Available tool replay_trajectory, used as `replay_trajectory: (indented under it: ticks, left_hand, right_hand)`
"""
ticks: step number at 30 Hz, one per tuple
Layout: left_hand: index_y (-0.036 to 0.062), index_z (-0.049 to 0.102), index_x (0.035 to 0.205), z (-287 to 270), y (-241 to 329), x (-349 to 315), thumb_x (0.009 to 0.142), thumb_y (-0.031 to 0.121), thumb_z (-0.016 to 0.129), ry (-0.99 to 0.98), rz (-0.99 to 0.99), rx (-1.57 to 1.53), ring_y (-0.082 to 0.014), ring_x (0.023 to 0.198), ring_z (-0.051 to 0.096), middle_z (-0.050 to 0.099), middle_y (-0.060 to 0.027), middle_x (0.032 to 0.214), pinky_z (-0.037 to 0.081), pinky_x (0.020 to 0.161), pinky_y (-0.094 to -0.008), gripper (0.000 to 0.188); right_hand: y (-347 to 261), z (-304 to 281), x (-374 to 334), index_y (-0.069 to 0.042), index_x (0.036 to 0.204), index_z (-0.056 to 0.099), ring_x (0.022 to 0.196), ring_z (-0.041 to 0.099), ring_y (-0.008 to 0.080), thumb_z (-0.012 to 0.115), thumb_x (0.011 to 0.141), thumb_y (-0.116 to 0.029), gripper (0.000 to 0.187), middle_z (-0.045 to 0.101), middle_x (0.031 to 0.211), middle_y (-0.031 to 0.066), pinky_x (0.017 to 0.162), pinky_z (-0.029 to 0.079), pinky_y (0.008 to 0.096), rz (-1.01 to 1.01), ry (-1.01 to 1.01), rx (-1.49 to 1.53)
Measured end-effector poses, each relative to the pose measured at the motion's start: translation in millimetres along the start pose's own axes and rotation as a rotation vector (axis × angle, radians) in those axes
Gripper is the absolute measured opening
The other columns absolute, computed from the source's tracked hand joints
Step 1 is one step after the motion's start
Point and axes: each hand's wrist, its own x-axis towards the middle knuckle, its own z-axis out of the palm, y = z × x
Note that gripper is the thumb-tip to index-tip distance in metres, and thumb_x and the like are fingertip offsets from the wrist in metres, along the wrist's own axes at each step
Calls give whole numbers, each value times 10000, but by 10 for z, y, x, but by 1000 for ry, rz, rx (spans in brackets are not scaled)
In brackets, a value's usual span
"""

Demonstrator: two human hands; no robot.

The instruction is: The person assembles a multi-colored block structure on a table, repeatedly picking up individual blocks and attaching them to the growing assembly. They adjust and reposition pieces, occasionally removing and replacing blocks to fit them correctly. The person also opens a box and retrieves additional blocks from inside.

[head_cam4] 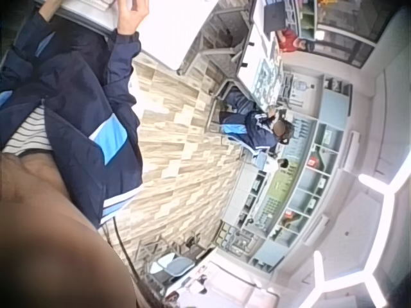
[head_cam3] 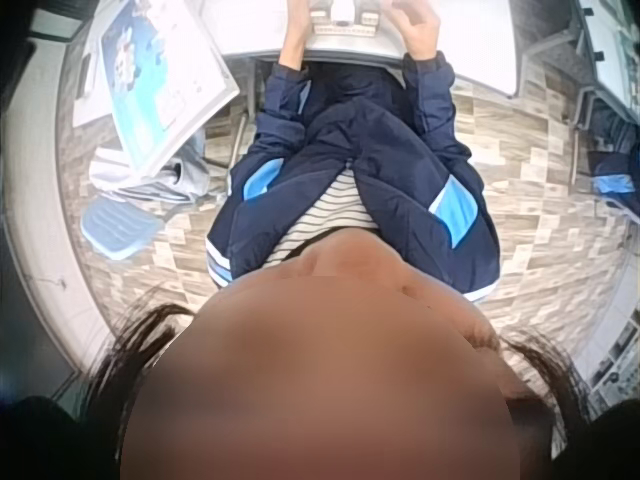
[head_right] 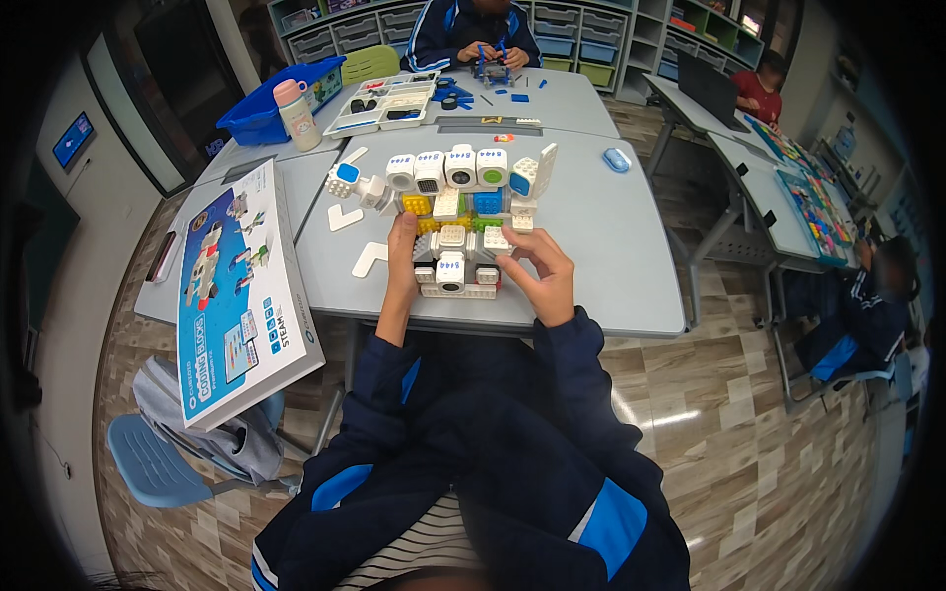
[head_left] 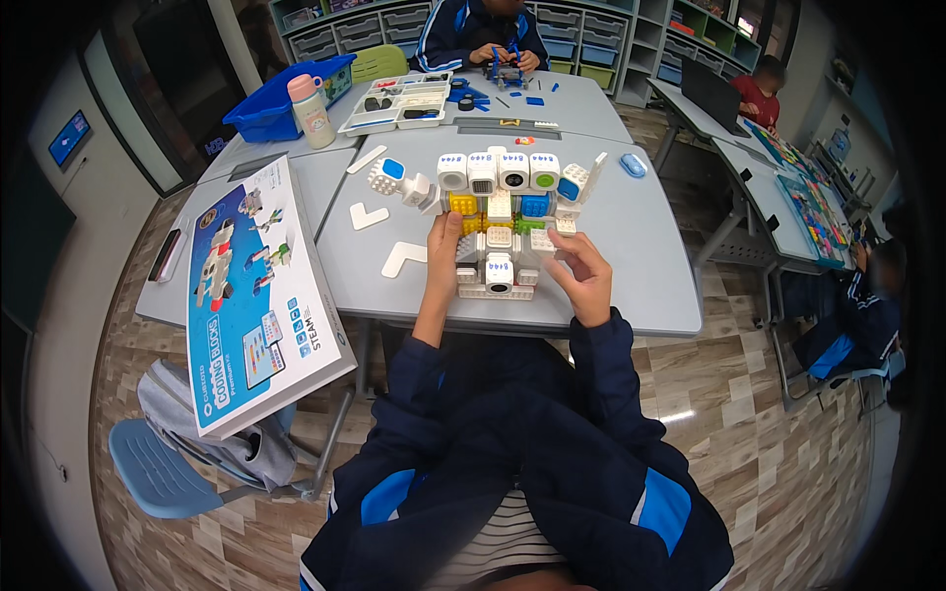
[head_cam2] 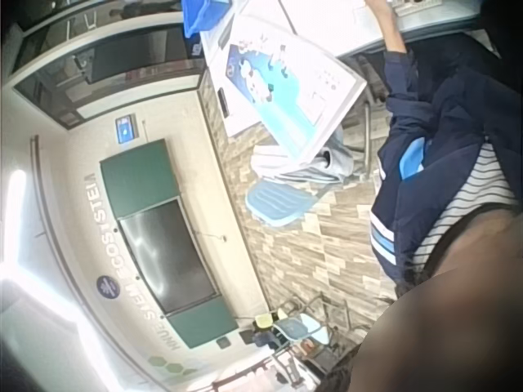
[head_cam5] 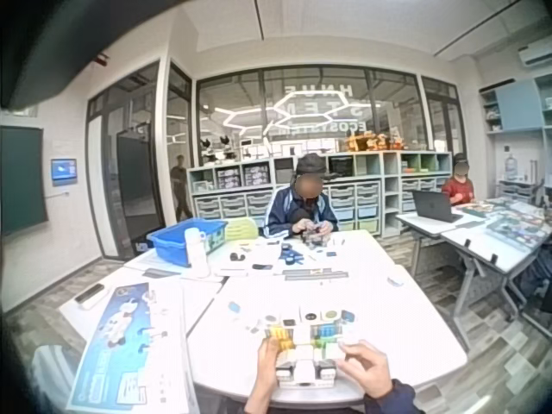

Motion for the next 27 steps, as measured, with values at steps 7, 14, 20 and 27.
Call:
replay_trajectory:
  ticks: [7,14,20,27]
  left_hand:
    - [-13,576,1235,7,16,-4,1068,509,480,9,-3,33,-147,1036,635,657,-102,1155,509,907,-298,556]
    - [-18,577,1237,-14,-8,14,1073,515,461,-12,1,40,-156,1040,633,656,-106,1162,507,912,-308,569]
    - [-22,584,1224,31,45,-10,1076,505,464,6,7,41,-153,1057,622,654,-98,1146,495,932,-307,560]
    - [-40,549,1285,41,236,-51,1088,416,495,82,47,107,-153,1119,579,617,-94,1160,486,984,-325,500]
  right_hand:
    - [34,35,-12,24,1240,693,919,619,148,762,844,47,403,629,1051,76,853,500,279,-30,34,-36]
    - [111,82,-21,24,1191,703,872,586,158,761,842,12,354,644,985,72,843,473,280,-101,83,-127]
    - [98,86,-49,19,1245,680,922,592,155,720,867,29,380,656,1089,94,838,479,280,-52,72,-89]
    - [36,32,-102,-9,1392,603,1134,586,187,672,911,-32,487,623,1298,132,903,502,305,-5,13,-99]
